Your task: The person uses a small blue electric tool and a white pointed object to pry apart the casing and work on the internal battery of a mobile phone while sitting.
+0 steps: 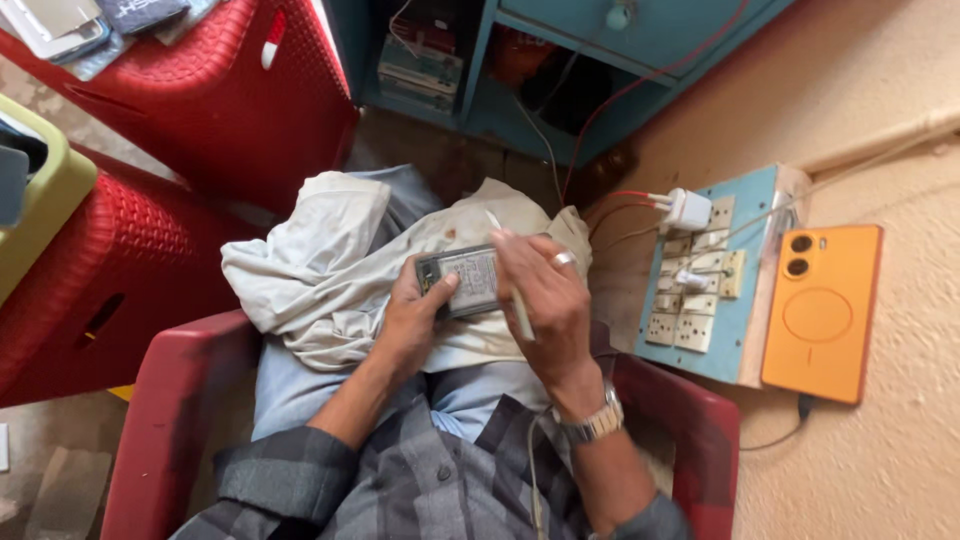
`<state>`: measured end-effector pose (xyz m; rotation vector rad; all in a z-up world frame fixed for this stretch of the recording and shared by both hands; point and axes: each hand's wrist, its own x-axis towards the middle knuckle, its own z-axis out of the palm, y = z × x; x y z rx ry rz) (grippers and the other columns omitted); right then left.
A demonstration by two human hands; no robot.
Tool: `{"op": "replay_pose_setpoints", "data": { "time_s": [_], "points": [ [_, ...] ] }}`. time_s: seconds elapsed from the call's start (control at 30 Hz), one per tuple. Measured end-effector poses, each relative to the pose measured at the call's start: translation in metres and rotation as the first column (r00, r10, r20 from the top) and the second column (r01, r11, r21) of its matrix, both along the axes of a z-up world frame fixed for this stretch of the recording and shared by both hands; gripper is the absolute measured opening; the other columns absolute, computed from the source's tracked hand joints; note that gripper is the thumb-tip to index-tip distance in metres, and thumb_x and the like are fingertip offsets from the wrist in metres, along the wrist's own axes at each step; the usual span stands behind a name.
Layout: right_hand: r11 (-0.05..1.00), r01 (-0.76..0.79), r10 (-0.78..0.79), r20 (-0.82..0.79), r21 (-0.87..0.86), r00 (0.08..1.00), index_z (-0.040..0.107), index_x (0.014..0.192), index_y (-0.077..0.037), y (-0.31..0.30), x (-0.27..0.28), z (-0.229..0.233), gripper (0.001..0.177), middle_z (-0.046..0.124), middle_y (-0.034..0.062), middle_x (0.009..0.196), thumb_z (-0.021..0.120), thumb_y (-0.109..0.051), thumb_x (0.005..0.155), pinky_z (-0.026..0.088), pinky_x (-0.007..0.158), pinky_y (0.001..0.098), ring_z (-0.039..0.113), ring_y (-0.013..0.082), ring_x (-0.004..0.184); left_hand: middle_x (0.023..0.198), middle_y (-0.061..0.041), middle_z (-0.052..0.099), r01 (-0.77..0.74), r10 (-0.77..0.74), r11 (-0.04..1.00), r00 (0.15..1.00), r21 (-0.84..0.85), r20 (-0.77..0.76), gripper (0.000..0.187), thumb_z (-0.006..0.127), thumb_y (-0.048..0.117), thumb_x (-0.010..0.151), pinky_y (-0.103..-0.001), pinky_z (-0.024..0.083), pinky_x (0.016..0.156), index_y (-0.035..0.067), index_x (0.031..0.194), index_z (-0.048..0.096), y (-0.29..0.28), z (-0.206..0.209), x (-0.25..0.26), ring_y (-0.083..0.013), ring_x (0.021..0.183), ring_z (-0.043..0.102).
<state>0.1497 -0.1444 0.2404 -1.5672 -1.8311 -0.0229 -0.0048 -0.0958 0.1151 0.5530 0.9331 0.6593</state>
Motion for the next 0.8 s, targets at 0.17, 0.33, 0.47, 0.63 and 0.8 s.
{"op": "replay_pose_setpoints", "data": {
  "time_s": [0.17,0.33,0.47,0.63,0.8],
  "points": [
    [0.972,-0.23,0.235,0.186,-0.044,0.954,0.065,0.134,0.0,0.016,-0.024,0.013,0.042,0.071,0.0148,0.125,0.067,-0.005,0.092,0.054,0.099,0.0398,0.066,0.0292,0.116,0.115,-0.007,0.065,-0.009,-0.011,0.997,0.969,0.078,0.247,0.032,0.062,0.017,0.097,-0.033,0.058,0.087,0.005,0.127,0.056,0.003,0.001,-0.005,-0.0165,0.102,0.066],
    [0.944,-0.321,0.33,0.275,-0.079,0.903,0.064,0.136,0.0,0.008,-0.034,0.006,0.044,0.069,0.017,0.128,0.064,-0.01,0.093,0.053,0.108,0.0411,0.064,0.0285,0.12,0.116,-0.008,0.069,0.059,-0.084,0.995,0.94,0.084,0.332,0.034,0.055,0.026,0.102,-0.029,0.057,0.09,0.0,0.123,0.063,0.003,-0.009,-0.009,-0.0171,0.104,0.068],
    [0.935,-0.346,0.355,0.262,-0.081,0.897,0.063,0.136,0.001,0.002,-0.033,0.001,0.044,0.068,0.0186,0.128,0.064,-0.01,0.093,0.051,0.108,0.0426,0.064,0.0306,0.121,0.109,-0.008,0.068,0.151,-0.165,0.986,0.917,0.069,0.362,0.032,0.06,0.026,0.103,-0.03,0.056,0.08,0.0,0.121,0.062,0.004,-0.015,-0.01,-0.0174,0.096,0.068],
    [0.967,-0.252,0.255,0.079,-0.04,0.964,0.065,0.13,-0.002,-0.016,-0.02,-0.019,0.038,0.072,0.0146,0.122,0.064,-0.004,0.092,0.052,0.107,0.0402,0.069,0.0312,0.116,0.105,-0.006,0.07,0.22,-0.289,0.938,0.923,0.268,0.254,0.039,0.071,0.018,0.091,-0.026,0.054,0.071,0.002,0.126,0.065,-0.002,-0.008,-0.011,-0.014,0.087,0.066],
    [0.959,0.18,-0.275,-0.557,-0.219,0.784,0.069,0.126,0.002,-0.044,0.003,-0.032,0.028,0.076,0.0141,0.115,0.059,-0.008,0.102,0.058,0.092,0.0319,0.074,0.0243,0.106,0.098,-0.005,0.067,0.175,-0.183,0.968,0.983,0.179,0.029,0.039,0.075,0.019,0.09,-0.026,0.056,0.074,0.004,0.124,0.062,-0.003,-0.01,0.0,-0.0123,0.086,0.065]
  ]
}}
